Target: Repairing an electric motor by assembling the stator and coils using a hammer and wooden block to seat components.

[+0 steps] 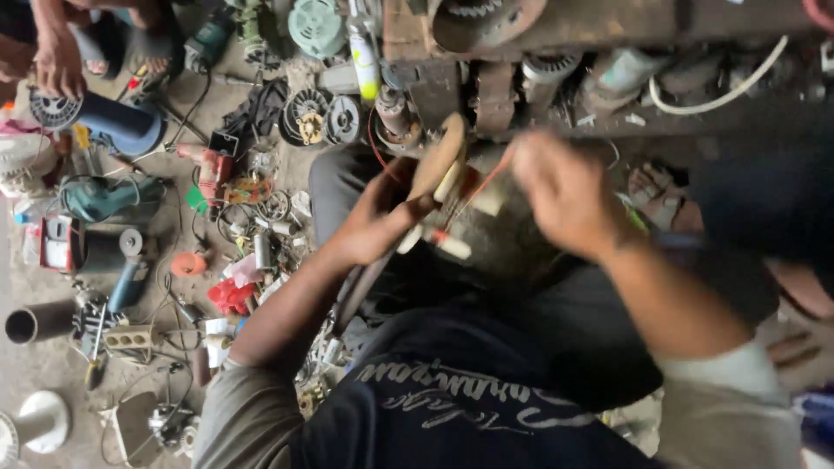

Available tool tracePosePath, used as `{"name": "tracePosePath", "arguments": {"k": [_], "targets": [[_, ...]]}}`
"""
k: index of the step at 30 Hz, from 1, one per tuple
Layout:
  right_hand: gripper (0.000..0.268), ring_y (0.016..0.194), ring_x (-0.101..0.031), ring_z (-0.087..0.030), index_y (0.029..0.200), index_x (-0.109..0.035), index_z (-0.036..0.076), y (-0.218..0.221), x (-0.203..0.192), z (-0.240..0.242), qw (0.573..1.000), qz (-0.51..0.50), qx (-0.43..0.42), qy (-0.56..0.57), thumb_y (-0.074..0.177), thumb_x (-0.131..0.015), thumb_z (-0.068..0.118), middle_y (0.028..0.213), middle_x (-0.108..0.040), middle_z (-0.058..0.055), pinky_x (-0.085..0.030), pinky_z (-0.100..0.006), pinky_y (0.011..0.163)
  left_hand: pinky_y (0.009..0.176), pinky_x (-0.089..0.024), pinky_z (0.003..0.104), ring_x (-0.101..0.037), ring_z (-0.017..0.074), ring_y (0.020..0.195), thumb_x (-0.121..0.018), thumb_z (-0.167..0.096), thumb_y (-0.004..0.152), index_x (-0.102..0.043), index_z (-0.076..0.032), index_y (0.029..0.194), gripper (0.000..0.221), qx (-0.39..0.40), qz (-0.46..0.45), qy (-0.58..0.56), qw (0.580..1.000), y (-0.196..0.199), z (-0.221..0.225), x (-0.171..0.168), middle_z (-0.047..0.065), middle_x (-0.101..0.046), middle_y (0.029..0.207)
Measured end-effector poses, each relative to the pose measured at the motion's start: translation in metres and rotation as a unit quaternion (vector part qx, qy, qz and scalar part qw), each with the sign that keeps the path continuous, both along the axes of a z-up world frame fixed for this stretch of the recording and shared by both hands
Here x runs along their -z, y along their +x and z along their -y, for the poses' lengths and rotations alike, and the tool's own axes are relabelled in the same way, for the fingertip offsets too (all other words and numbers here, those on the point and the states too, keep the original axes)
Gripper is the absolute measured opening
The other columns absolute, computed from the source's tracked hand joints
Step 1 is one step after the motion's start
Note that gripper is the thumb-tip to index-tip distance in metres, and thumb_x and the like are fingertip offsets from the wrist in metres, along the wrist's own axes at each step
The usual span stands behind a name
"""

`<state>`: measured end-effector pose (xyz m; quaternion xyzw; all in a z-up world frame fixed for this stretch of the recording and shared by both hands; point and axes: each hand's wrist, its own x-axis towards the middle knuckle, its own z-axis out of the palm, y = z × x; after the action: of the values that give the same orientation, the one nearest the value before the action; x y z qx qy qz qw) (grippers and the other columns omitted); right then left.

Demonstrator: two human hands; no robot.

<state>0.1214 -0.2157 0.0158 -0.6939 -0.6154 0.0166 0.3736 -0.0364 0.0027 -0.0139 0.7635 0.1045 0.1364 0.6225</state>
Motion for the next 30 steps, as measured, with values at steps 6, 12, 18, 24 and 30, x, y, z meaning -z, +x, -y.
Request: {"name": "tracePosePath", "arguments": {"k": [6, 12, 18, 24, 30], "targets": [[0.014, 0.084, -0.078, -0.027, 0.090, -0.075, 0.016, -0.064, 0.071, -0.003, 0.954, -0.225, -0.086, -0.177, 0.094, -0.061, 0.016, 0.083, -0.078, -0.007, -0.061, -0.041, 0.079, 0.084, -0.055, 0.038, -0.062, 0.0208, 0.102, -0.056, -0.037, 0.100, -0.056, 0.000, 0.127, 0.046, 0.015, 0.062, -0.153, 0.986, 0.018, -0.012, -0.013, 0.012, -0.062, 0.106], [0.019, 0.104, -0.073, -0.028, 0.122, -0.073, 0.015, 0.022, 0.051, 0.000, 0.994, -0.035, 0.098, 0.027, 0.112, -0.060, 0.024, 0.105, -0.075, -0.005, -0.058, -0.038, 0.087, 0.093, -0.057, 0.048, -0.064, 0.0233, 0.108, -0.073, -0.023, 0.092, -0.059, 0.000, 0.133, 0.049, 0.048, 0.066, -0.149, 0.985, 0.003, 0.019, 0.001, 0.017, -0.068, 0.115], [0.021, 0.073, -0.075, -0.015, 0.110, -0.072, 0.011, -0.021, 0.015, 0.006, 0.974, -0.188, -0.073, -0.103, 0.091, -0.065, 0.008, 0.097, -0.080, 0.000, -0.058, -0.029, 0.067, 0.080, -0.054, 0.033, -0.057, 0.0186, 0.088, -0.071, -0.034, 0.079, -0.052, 0.005, 0.124, 0.063, -0.118, 0.013, 0.028, 0.993, 0.006, 0.003, -0.003, 0.013, -0.064, 0.104], [0.026, 0.104, -0.071, -0.028, 0.110, -0.077, 0.018, -0.026, 0.074, -0.005, 0.895, -0.261, 0.327, -0.153, 0.089, -0.085, 0.032, 0.094, -0.075, -0.006, -0.050, -0.042, 0.099, 0.115, -0.041, 0.060, -0.051, 0.0392, 0.135, -0.059, -0.058, 0.099, -0.054, 0.004, 0.143, 0.076, 0.049, 0.074, -0.123, 0.988, -0.001, 0.008, 0.020, 0.033, -0.058, 0.140], [0.017, 0.106, -0.072, -0.039, 0.108, -0.073, 0.000, -0.010, 0.018, 0.007, 0.978, -0.194, 0.077, 0.008, 0.099, -0.065, 0.011, 0.103, -0.076, -0.023, -0.054, -0.052, 0.092, 0.092, -0.054, 0.051, -0.068, 0.0310, 0.106, -0.076, -0.037, 0.086, -0.060, 0.001, 0.130, 0.060, 0.059, -0.031, -0.017, 0.998, -0.013, 0.000, -0.003, 0.024, -0.069, 0.111]]}}
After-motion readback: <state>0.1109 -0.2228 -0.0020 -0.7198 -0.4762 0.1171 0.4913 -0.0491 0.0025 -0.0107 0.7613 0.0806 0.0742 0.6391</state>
